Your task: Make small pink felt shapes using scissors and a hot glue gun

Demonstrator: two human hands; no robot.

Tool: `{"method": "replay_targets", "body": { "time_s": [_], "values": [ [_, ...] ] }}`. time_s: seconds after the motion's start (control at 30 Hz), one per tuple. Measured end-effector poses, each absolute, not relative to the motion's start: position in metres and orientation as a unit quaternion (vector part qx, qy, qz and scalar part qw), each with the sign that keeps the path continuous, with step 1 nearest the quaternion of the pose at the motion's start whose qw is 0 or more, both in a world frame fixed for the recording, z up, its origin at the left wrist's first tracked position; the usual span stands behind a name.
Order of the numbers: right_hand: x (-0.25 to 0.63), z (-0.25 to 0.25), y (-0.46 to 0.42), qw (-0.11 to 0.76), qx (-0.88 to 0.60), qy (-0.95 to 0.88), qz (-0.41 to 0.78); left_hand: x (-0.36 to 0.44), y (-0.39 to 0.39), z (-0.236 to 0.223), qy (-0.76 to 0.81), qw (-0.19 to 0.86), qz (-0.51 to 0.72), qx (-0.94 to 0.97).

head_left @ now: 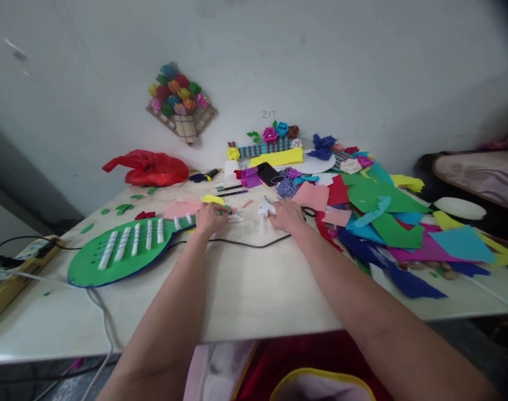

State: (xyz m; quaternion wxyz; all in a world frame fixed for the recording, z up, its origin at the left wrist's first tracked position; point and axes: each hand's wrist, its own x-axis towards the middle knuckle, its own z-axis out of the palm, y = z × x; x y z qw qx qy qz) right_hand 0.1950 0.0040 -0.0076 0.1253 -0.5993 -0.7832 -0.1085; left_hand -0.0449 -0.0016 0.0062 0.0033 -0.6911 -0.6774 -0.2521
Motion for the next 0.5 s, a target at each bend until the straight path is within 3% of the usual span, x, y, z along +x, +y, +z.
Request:
{"method": "replay_targets", "body": {
  "time_s": [0.5],
  "values": [
    [0.199, -0.003, -0.002, 0.185, -0.61, -0.761, -0.118, -0.049, 0.004, -0.008, -0.646, 0.012, -0.291, -0.706]
  ]
}}
